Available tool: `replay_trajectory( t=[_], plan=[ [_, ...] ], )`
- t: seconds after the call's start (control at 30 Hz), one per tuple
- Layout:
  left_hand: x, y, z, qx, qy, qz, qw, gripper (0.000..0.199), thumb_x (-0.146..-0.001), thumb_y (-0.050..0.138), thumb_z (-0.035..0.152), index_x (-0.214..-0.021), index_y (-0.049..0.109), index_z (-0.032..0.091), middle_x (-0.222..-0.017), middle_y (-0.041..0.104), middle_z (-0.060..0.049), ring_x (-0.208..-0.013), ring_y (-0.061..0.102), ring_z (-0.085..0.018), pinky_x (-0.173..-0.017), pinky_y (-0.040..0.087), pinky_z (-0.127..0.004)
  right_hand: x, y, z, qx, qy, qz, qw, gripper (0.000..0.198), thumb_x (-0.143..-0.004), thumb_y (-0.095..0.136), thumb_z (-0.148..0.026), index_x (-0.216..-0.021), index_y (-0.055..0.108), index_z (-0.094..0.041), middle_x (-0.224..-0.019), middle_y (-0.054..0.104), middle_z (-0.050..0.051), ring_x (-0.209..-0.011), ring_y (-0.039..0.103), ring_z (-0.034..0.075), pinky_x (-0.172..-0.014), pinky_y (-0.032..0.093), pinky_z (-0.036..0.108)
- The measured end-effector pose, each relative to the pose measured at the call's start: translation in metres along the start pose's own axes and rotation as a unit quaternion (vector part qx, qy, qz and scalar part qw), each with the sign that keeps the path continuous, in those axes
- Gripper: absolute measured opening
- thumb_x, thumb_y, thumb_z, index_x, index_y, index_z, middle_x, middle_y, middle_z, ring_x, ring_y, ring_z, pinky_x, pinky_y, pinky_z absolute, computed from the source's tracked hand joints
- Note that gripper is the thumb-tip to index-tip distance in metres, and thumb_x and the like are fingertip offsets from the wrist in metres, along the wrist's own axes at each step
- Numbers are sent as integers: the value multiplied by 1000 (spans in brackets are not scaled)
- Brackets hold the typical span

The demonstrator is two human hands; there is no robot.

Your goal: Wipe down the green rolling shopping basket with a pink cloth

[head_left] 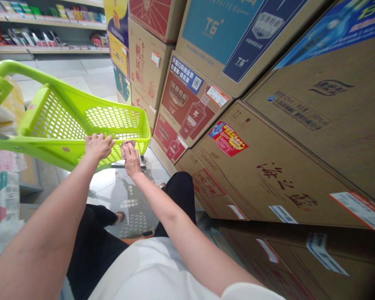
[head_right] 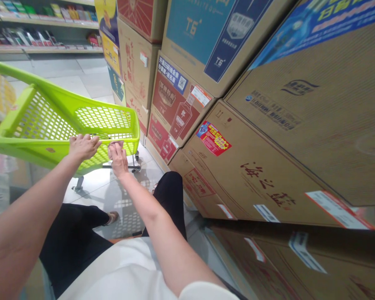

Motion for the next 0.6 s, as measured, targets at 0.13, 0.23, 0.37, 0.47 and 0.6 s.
replay_trajectory(
  t=[0.13, 0.23, 0.37, 0.47, 0.6],
  plan=[
    [0, 2, 0, 3, 6, -2, 1000, 57, -99, 19, 52, -123, 63, 26, -124, 62, -16, -120, 51, -36, -96, 35, -51, 1, -6, 11, 12, -38, -53, 998, 57, -94, 37, -4, -143, 56, -26, -157, 46, 3, -123, 53, 20, -110, 45, 34],
    [-1, 3, 1, 11, 4, -5, 1000, 58, -99, 19, 53, -121, 65, 27, -124, 62, -16, -121, 50, -36, -97, 35, -51, 1, -24, 51, 13, 7, -35, 999, 59, -91, 36, -2, -142, 56, -22, -157, 46, 4, -126, 51, 21, -110, 44, 34],
    [-3, 2, 3, 14, 0, -4, 1000, 58, -99, 18, 53, -122, 65, 26, -126, 62, -16, -121, 50, -36, -98, 34, -52, 1, -41, 81, -7, 87, 22, 996, 63, -83, 37, 1, -139, 57, -16, -152, 50, 9, -134, 48, 21, -115, 39, 36],
    [-2, 1, 5, 13, 0, -8, 1000, 58, -99, 19, 52, -123, 64, 26, -127, 61, -16, -121, 50, -36, -98, 34, -52, 1, -37, 64, -16, 86, 39, 995, 63, -81, 38, 2, -138, 58, -16, -151, 51, 8, -133, 49, 21, -114, 40, 34],
    [2, -2, 6, 13, 8, 4, 1000, 59, -99, 18, 52, -124, 65, 25, -126, 61, -17, -121, 49, -37, -97, 34, -51, 0, -16, 22, 2, -24, -23, 999, 62, -87, 39, 0, -142, 57, -22, -157, 46, 3, -128, 52, 20, -113, 41, 31]
  ],
)
Point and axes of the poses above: each hand's wrist, its own x-axis away from the middle knuckle, its own y-axis out of the palm, z = x × y, the point moved 9 cm from there along -x, towards the middle knuckle
